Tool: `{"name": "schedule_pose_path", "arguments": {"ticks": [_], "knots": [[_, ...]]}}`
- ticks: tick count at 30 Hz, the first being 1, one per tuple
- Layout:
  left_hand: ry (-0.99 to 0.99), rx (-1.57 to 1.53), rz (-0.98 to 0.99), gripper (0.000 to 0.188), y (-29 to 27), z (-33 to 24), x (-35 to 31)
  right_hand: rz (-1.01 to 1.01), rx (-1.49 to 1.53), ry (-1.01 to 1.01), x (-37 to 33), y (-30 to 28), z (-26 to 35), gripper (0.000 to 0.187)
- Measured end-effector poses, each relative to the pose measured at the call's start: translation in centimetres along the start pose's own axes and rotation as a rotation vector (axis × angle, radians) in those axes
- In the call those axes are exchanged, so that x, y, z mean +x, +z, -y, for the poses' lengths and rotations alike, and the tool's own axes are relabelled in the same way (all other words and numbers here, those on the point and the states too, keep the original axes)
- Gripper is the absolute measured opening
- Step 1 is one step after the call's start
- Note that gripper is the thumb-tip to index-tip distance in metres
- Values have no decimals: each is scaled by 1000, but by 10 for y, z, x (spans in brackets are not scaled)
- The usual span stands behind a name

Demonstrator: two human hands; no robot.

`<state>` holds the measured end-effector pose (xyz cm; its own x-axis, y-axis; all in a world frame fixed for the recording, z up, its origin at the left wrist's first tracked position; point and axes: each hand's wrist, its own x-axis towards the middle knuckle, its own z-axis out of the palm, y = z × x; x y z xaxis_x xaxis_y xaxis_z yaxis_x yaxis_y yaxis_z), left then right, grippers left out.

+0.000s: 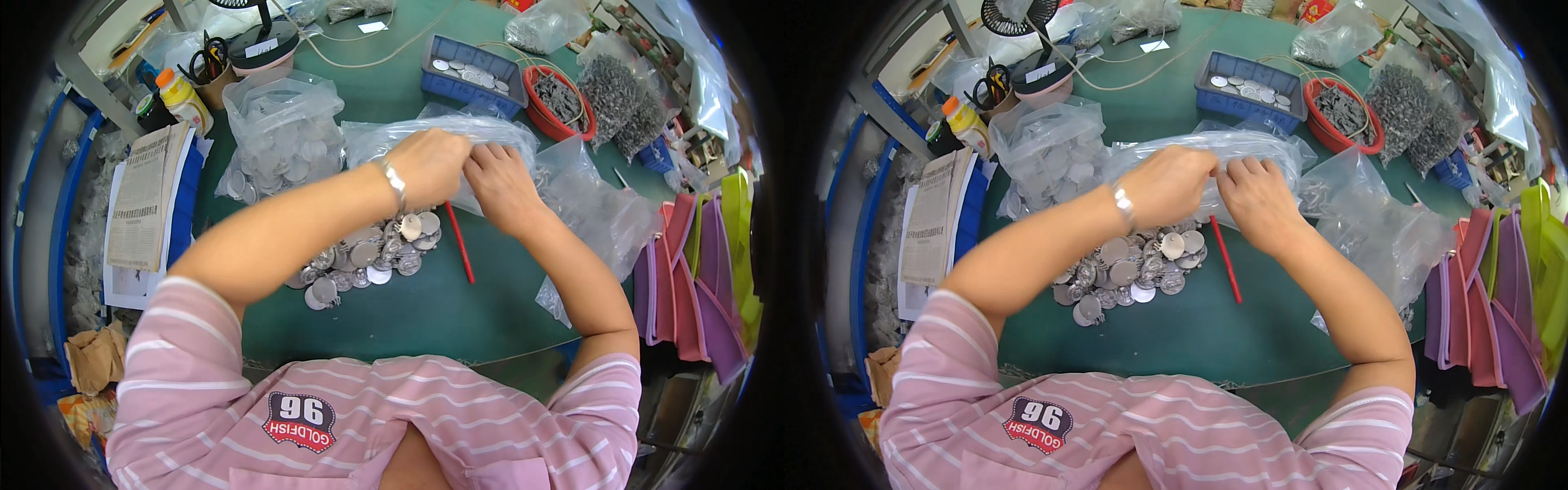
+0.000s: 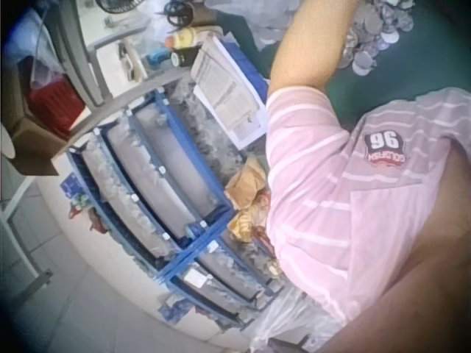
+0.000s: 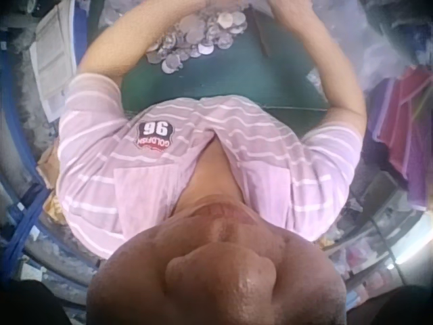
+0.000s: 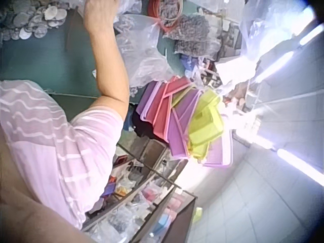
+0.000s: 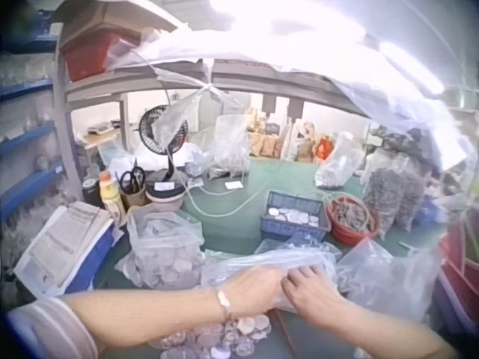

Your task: The person marks circular metal discs with a red pen, then sorts the discs and places them into plastic bags on a workbench.

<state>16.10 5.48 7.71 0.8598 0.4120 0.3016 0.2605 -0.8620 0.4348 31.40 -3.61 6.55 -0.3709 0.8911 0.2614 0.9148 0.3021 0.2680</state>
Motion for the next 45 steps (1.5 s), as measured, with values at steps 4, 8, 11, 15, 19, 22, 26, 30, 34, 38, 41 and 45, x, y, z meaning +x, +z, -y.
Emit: {"name": "schedule_pose_path", "arguments": {"ticks": [4,8,11,15,19,22,26,30,34,38,41,45], "knots": [[-265,410,-86,45,9,60,30,100,42,-240,10,-13,-15,8],[-261,600,-205,50,-13,61,45,138,-113,-251,10,-17,-14,5],[-195,729,127,38,7,68,32,253,-162,-196,11,-3,-13,7],[-256,565,593,26,13,76,17,392,11,-69,19,2,-1,8],[-24,291,245,16,-6,68,-15,-115,531,-39,14,-16,22,14],[-20,61,-41,19,-20,28,-63,-170,809,114,-10,-24,43,16],[-60,151,-118,47,14,15,-130,-78,791,300,-34,10,74,23],[-81,169,-205,52,41,2,-161,-153,879,335,-26,43,105,29],[-10,111,-318,36,50,-7,-173,-248,741,273,-32,62,107,30],[147,58,-158,18,71,-18,-198,-346,697,557,-47,55,121,23],[161,2,-113,14,83,-26,-205,-290,1244,1001,-58,40,135,18],[45,-405,-189,22,69,-28,-212,-190,1994,1145,-78,24,160,27]]}}
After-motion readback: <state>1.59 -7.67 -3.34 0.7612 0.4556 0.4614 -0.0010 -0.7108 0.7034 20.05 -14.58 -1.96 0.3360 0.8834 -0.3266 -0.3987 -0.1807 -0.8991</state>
